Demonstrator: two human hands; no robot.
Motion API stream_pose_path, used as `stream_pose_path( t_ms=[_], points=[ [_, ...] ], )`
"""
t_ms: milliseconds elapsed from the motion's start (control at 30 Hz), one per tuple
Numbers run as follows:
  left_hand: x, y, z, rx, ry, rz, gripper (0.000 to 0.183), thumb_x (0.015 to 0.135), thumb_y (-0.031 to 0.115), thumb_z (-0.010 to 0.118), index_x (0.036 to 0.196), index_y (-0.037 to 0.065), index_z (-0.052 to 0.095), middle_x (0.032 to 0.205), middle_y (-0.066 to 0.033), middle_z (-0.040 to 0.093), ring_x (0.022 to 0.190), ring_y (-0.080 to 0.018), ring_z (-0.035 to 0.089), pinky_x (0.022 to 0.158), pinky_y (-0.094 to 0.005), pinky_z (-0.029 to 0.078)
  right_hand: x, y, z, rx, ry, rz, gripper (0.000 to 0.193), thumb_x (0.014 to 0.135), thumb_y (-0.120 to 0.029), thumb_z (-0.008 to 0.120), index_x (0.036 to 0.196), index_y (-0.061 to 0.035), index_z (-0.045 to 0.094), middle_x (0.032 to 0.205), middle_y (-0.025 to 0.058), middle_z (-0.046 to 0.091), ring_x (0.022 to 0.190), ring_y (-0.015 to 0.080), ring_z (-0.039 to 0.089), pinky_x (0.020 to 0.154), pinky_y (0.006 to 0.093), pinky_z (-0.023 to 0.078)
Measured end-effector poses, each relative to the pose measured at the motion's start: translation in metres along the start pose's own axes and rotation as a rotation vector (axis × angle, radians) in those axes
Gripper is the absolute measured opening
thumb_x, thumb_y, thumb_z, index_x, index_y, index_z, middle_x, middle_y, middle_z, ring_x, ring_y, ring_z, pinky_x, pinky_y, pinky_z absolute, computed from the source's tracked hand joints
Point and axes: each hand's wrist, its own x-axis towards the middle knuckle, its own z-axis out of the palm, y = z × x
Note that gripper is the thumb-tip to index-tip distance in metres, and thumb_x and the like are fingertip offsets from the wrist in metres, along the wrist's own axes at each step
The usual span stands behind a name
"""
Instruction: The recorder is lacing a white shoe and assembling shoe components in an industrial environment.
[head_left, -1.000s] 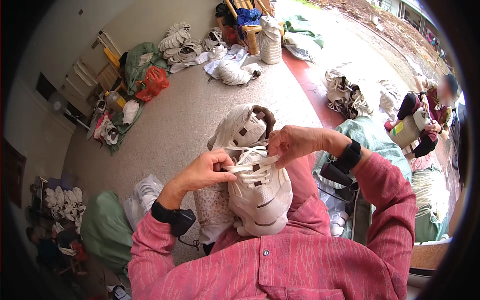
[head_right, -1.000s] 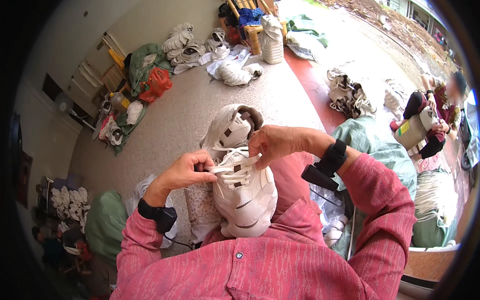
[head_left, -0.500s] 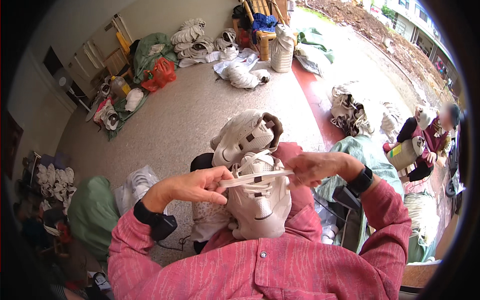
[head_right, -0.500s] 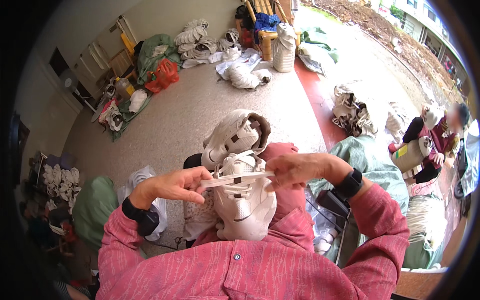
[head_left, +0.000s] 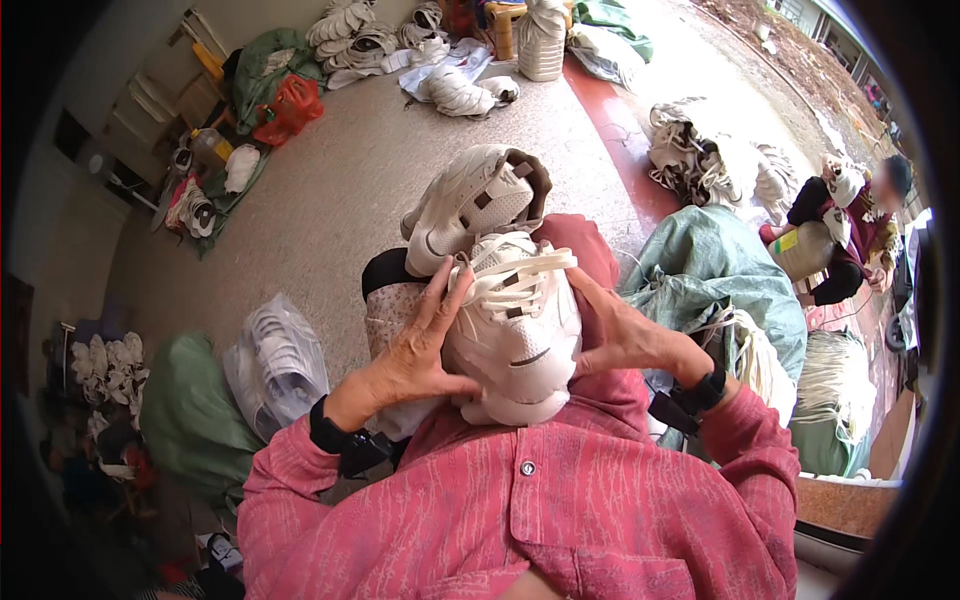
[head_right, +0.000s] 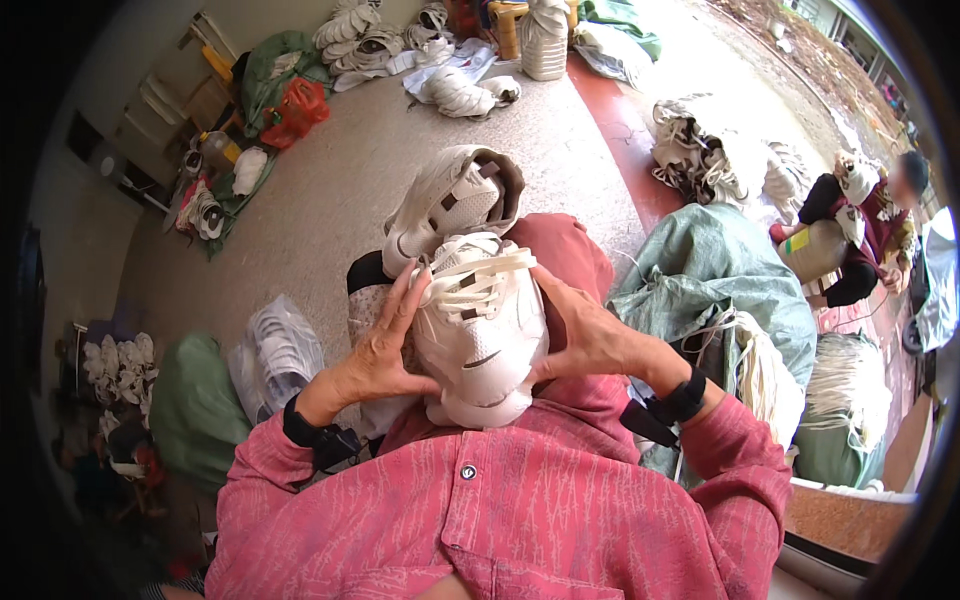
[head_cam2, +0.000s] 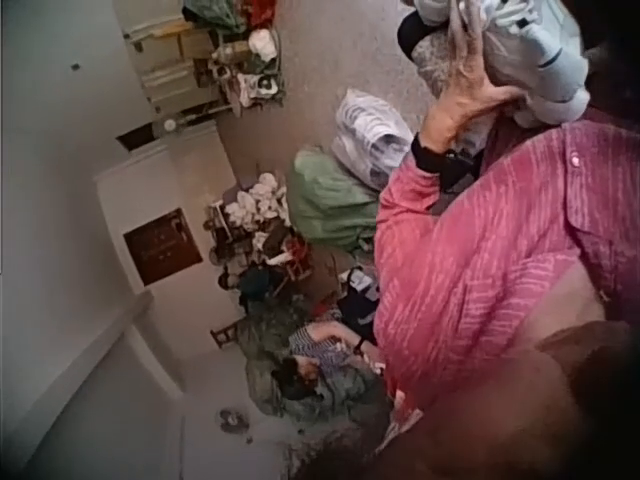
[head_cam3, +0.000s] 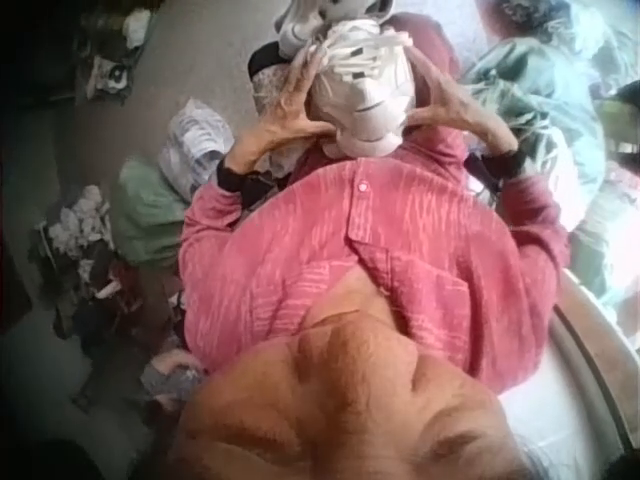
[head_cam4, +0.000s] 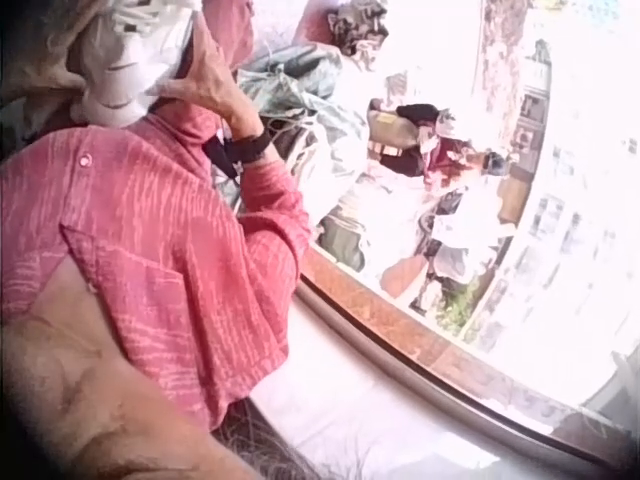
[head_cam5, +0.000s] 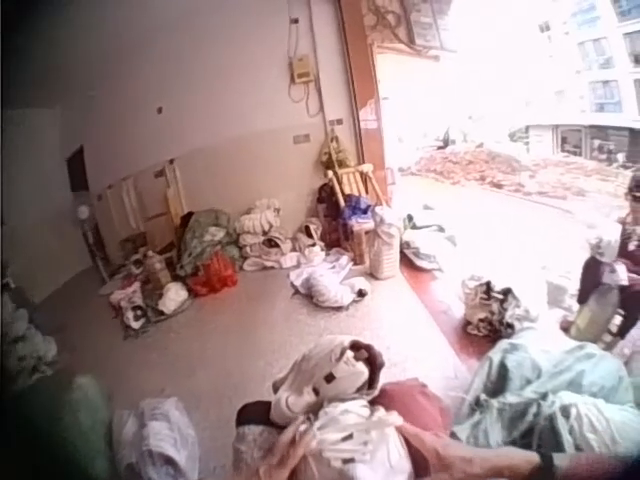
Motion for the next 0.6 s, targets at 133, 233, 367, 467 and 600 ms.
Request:
stream_pose_path(
  t_ms=[133, 233, 367, 467, 600],
  points=[
    [0.021, -0.004, -0.014, -0.001, -0.015, -0.02, 0.114, 0.071, 0.039, 0.083, 0.154, 0.009, 0.01, 0.156, -0.023, 0.015, 0.145, -0.038, 0.018, 0.118, -0.0427, 0.02, 0.005, 0.033, 0.01, 0.318, 0.058, 0.011, 0.108, 0.076, -0.038, 0.079, 0.15, 0.0032, 0.013, 0.151, 0.0231, 0.03, 0.144, 0.0303, 0.023, 0.116, 0.0372, 0.022],
    [0.02, -0.005, -0.027, -0.21, -0.115, -0.067, 0.122, 0.067, 0.033, 0.088, 0.155, 0.012, 0.006, 0.158, -0.019, 0.015, 0.145, -0.0316, 0.02, 0.117, -0.0423, 0.02, 0.007, 0.004, -0.005, 0.381, -0.015, 0.003, 0.103, 0.078, -0.034, 0.077, 0.15, 0.0034, 0.013, 0.153, 0.0222, 0.027, 0.144, 0.029, 0.023, 0.116, 0.0363, 0.021],
    [0.016, -0.019, -0.002, -0.258, -0.103, -0.17, 0.139, 0.06, 0.024, 0.091, 0.153, 0.012, -0.011, 0.158, -0.0194, 0.011, 0.146, -0.0289, 0.016, 0.118, -0.0406, 0.019, 0.006, 0.013, 0.006, 0.158, 0.032, -0.031, 0.098, 0.079, -0.027, 0.074, 0.15, 0.0038, 0.013, 0.151, 0.0226, 0.028, 0.143, 0.0299, 0.025, 0.116, 0.0362, 0.022],
    [0.008, -0.027, 0.015, -0.523, -0.063, -0.378, 0.141, 0.06, 0.026, 0.092, 0.152, 0.009, -0.013, 0.158, -0.0179, 0.011, 0.145, -0.0265, 0.016, 0.118, -0.0372, 0.018, 0.015, 0.002, 0.015, 0.087, 0.196, -0.093, 0.087, 0.083, -0.02, 0.067, 0.149, 0.0038, 0.016, 0.148, 0.0228, 0.034, 0.141, 0.0302, 0.03, 0.115, 0.0363, 0.024],
    [0.031, -0.033, 0.02, -0.608, 0.038, -0.355, 0.141, 0.061, 0.05, 0.088, 0.152, 0.003, -0.009, 0.155, -0.0234, 0.016, 0.143, -0.0293, 0.02, 0.116, -0.0374, 0.021, 0.041, 0.038, 0.024, 0.296, 0.507, -0.035, 0.051, 0.094, -0.016, 0.055, 0.14, 0.0012, 0.039, 0.13, 0.0163, 0.054, 0.125, 0.0228, 0.049, 0.106, 0.0321, 0.036]
  ],
)
